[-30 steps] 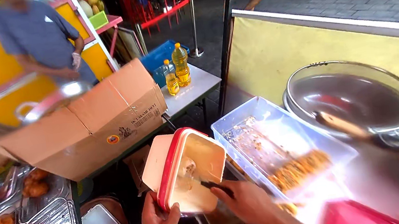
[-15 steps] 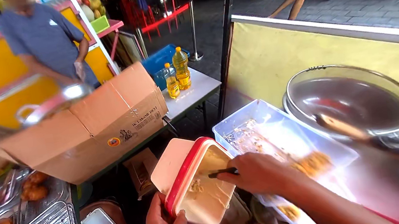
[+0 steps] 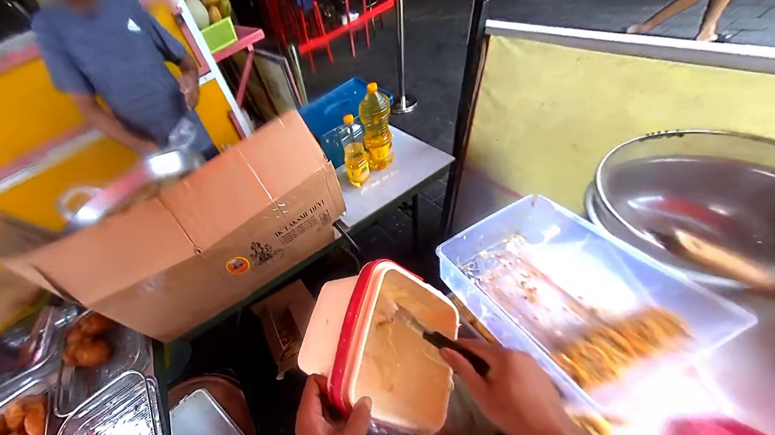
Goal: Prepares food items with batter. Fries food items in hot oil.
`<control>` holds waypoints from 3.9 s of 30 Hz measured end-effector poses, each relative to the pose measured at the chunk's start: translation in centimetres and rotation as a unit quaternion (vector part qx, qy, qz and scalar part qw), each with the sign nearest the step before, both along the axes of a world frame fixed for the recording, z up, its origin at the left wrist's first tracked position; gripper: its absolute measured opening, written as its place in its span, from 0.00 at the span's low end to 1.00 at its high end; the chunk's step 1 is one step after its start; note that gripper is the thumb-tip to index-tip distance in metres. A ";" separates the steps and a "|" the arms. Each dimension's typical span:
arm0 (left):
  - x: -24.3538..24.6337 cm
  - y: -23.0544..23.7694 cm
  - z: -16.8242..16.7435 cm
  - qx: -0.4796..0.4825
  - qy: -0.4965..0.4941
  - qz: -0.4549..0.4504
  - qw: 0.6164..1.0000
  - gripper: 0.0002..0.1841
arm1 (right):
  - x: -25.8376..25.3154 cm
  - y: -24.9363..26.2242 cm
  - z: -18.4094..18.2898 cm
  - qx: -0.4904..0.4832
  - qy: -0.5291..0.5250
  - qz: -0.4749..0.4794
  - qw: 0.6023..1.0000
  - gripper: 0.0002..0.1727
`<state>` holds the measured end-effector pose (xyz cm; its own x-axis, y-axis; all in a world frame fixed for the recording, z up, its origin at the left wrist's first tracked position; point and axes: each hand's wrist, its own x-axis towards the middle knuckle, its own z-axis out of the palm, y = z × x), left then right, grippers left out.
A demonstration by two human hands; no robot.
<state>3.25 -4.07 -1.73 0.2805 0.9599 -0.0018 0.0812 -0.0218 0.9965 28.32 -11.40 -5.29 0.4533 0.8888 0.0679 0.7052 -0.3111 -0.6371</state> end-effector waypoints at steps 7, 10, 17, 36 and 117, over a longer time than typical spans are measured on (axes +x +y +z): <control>0.7 0.1 -0.2 0.005 -0.005 0.021 1.000 0.18 | -3.6 -0.6 0.1 -0.204 -0.050 0.091 0.973 0.34; 0.2 0.5 -0.6 -0.004 0.008 0.013 1.000 0.18 | -1.9 -1.0 1.5 -0.210 -0.032 0.108 0.971 0.37; -0.3 1.2 -0.9 0.012 0.010 -0.045 0.999 0.18 | 0.6 2.7 4.1 -0.285 -0.079 0.193 0.936 0.40; -0.3 2.1 -1.5 0.021 0.023 -0.028 0.999 0.18 | 0.2 0.4 4.8 -0.295 -0.001 0.144 0.945 0.41; -3.3 2.6 -2.9 0.031 0.022 -0.037 0.999 0.20 | -4.0 1.2 -7.7 -0.123 0.305 0.153 0.932 0.29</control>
<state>-0.01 -1.50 -4.63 0.3516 0.9352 0.0420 0.1218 -0.0902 0.9885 24.31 -10.16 -12.95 0.0642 0.9373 -0.3426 0.3138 -0.3449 -0.8846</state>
